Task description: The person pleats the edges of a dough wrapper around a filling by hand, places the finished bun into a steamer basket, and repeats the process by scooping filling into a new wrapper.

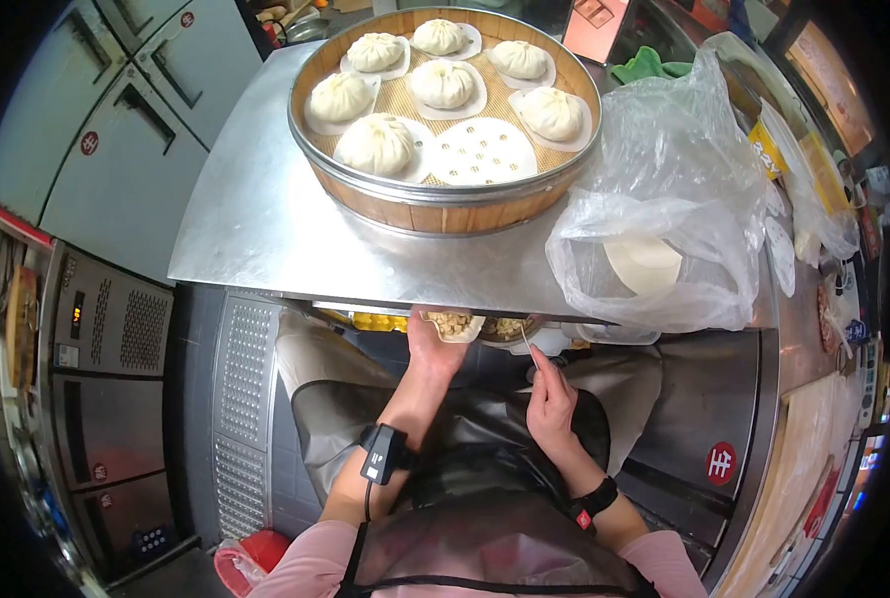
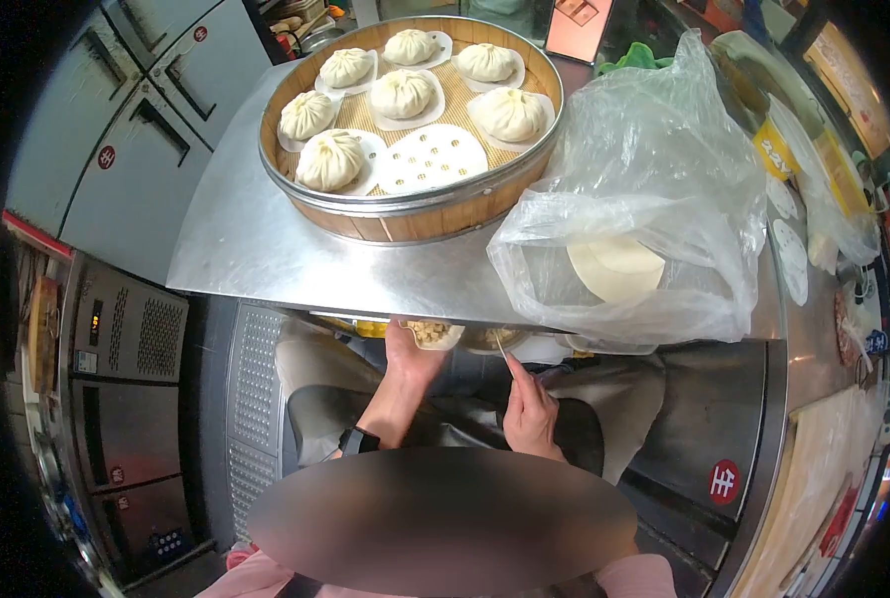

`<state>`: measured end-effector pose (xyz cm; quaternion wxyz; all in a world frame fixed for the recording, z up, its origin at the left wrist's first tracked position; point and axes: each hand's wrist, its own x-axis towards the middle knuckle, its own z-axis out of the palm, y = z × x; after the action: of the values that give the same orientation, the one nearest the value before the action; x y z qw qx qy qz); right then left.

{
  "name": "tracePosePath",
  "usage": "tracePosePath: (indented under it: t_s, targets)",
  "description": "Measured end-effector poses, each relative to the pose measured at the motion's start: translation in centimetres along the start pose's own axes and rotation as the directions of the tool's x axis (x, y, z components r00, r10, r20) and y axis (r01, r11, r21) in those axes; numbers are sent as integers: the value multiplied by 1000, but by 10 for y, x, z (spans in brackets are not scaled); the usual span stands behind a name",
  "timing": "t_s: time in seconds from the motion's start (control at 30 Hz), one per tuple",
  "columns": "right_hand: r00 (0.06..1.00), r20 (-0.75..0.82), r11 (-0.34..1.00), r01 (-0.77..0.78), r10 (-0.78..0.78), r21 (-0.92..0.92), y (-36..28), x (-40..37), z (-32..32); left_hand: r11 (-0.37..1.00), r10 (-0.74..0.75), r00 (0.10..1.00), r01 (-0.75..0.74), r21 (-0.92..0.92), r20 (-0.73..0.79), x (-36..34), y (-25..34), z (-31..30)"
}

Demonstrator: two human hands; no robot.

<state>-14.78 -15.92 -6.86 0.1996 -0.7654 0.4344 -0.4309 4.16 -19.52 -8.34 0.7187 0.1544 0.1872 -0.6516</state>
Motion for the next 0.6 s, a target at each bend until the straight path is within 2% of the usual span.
tracePosePath:
  t_s: [0.03, 0.1, 0.13, 0.2, 0.3, 0.37, 0.47, 0.53, 0.6]
  targets:
    - [1000, 0, 1000, 2, -2, 1, 2, -1, -4, 1000, 2, 1000, -2, 0, 2, 1, 0, -1]
    - [983, 175, 973, 98, -61, -208, 2, -6, -13, 999, 21, 1000, -21, 48, -8, 3, 1, -3]
    - [983, 174, 973, 97, -60, -209, 5, -8, -15, 999, 20, 1000, -19, 48, -8, 4, 1, -4]
    - [954, 243, 901, 256, -176, -351, 11, -12, -17, 999, 25, 998, -24, 22, -52, 4, 2, -4]
    - [950, 232, 863, 289, -207, -413, 33, -15, -20, 1000, 6, 997, -4, 25, -81, -1, 5, 3]
    - [957, 243, 872, 249, -156, -422, 38, -14, -19, 1000, 16, 999, -15, 24, -52, 1, 5, -1]
    - [975, 219, 897, 71, 29, -437, 37, -7, -10, 1000, 9, 999, -8, 27, -33, 0, 3, -4]
    - [971, 225, 893, 27, 84, -450, 42, 4, 1, 1000, 8, 999, -7, 21, -34, -4, 2, 1]
    - [954, 248, 909, -53, 169, -413, 54, 11, 14, 995, 0, 989, 15, 100, -145, -9, 1, 7]
